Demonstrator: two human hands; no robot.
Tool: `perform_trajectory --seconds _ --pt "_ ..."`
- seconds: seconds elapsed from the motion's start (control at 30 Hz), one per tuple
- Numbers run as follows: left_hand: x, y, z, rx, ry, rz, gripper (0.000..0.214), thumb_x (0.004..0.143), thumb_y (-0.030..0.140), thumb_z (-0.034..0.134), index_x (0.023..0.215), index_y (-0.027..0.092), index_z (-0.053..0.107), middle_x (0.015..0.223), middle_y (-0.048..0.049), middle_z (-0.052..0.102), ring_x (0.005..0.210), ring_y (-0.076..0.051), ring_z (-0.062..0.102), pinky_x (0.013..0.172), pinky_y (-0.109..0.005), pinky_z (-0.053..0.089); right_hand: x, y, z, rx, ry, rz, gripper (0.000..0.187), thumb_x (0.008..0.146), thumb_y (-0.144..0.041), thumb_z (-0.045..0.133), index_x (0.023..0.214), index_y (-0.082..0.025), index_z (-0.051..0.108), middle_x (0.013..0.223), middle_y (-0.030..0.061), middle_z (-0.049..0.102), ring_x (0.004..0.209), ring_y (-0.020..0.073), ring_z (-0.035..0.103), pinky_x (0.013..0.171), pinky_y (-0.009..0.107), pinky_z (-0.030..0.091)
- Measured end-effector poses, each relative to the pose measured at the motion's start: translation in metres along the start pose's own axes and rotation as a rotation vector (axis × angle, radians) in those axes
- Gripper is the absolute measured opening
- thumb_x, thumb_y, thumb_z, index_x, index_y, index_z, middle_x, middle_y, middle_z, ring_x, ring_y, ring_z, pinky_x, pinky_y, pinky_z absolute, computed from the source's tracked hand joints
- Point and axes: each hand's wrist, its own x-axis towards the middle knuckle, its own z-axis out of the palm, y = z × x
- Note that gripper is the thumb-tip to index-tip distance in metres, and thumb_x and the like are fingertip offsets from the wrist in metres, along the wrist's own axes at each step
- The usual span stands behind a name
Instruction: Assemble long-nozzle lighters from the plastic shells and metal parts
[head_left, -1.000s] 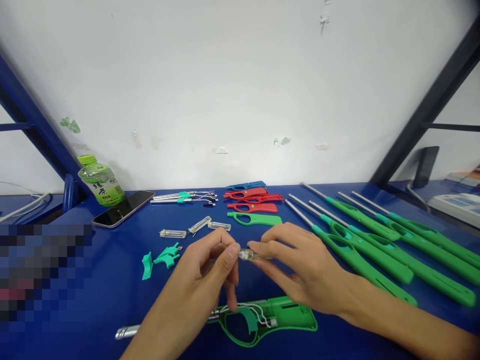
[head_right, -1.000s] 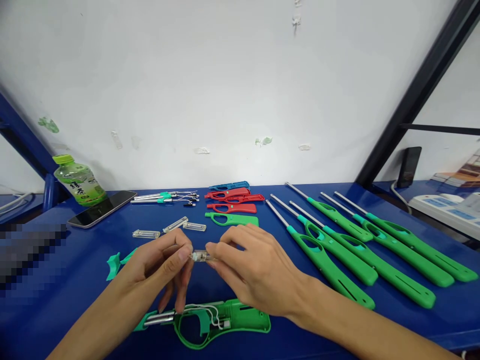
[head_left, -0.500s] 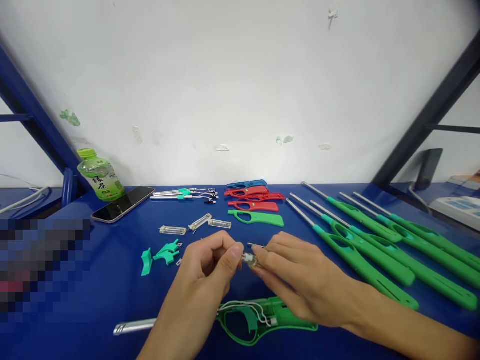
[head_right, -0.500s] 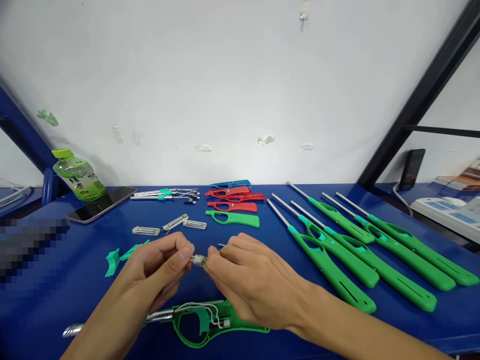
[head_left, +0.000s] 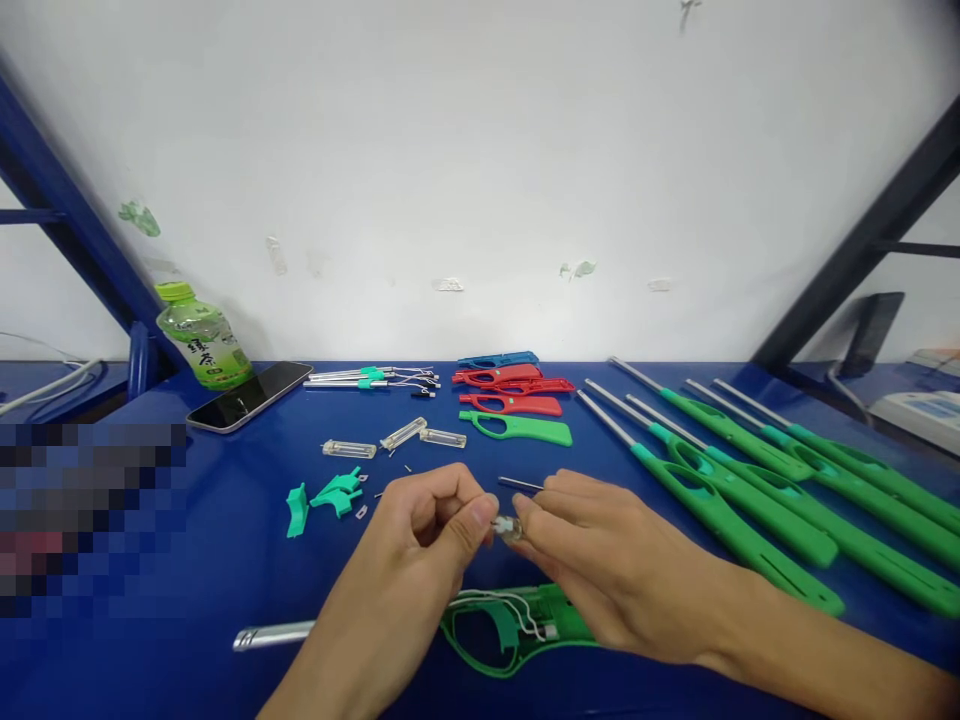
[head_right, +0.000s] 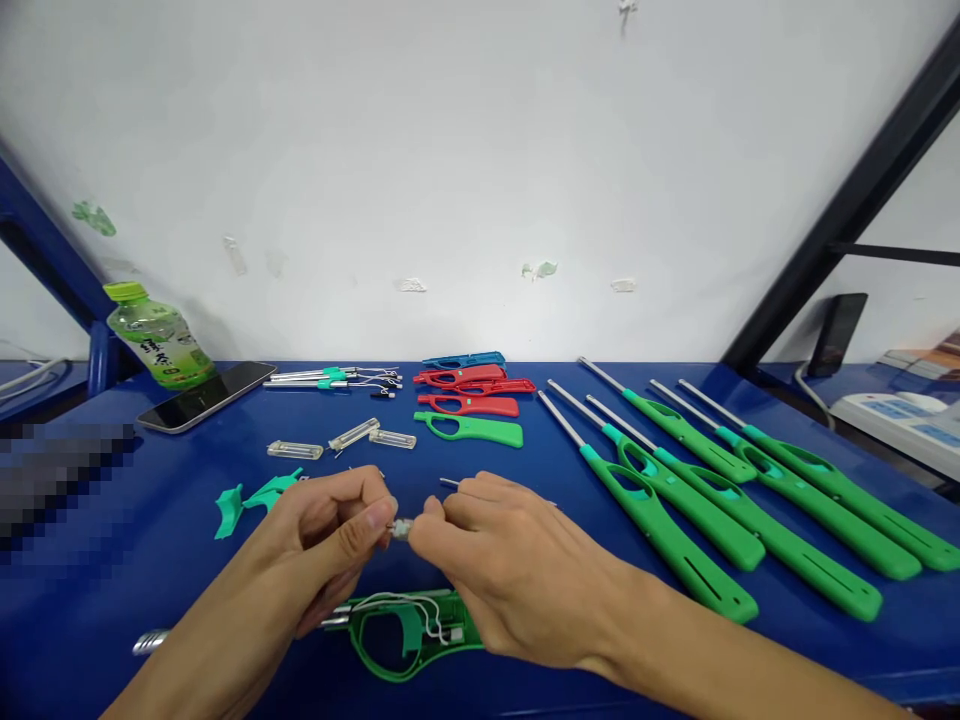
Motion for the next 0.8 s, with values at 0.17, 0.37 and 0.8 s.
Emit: perform_trajectory --seconds 0.17,0.37,0.8 --pt "0.003 0.0 -0.004 -0.075 -0.087 -0.069 0.044 0.09 0.058 0.074 0.073 0.021 0.058 0.045 0.0115 0.032 0.037 -0.004 0.018 0.037 -0.017 0.013 0.0 0.001 -0.002 -0.028 -0.041 0.005 0.024 0.106 -0.008 0.043 0.091 -0.02 0.058 0.076 0.0001 0.057 0.067 0.0174 0.04 0.064 0.031 0.034" --pt "0.002 0.01 -0.003 -0.104 -0.065 -0.062 0.043 0.094 0.059 0.07 0.075 0.021 0.061 0.047 0.0107 0.034 0.038 -0.004 0.02 0.038 -0.018 0.014 0.005 0.002 -0.021 -0.043 0.018 0.097 0.02 0.112 -0.026 0.053 0.1 -0.019 0.068 0.076 -0.0003 0.06 0.069 0.0178 0.05 0.069 0.032 0.039" --pt "-0.017 -0.03 0.003 0.849 0.032 0.493 0.02 0.105 0.028 0.057 0.105 0.03 0.076 0.1 -0.0004 0.075 0.09 -0.02 0.068 0.083 -0.034 0.057 -0.07 -0.027 -0.005 0.259 0.274 0.631 0.015 0.109 -0.025 0.064 0.117 -0.034 0.072 0.107 -0.0064 0.077 0.098 0.012 0.072 0.087 0.022 0.055"
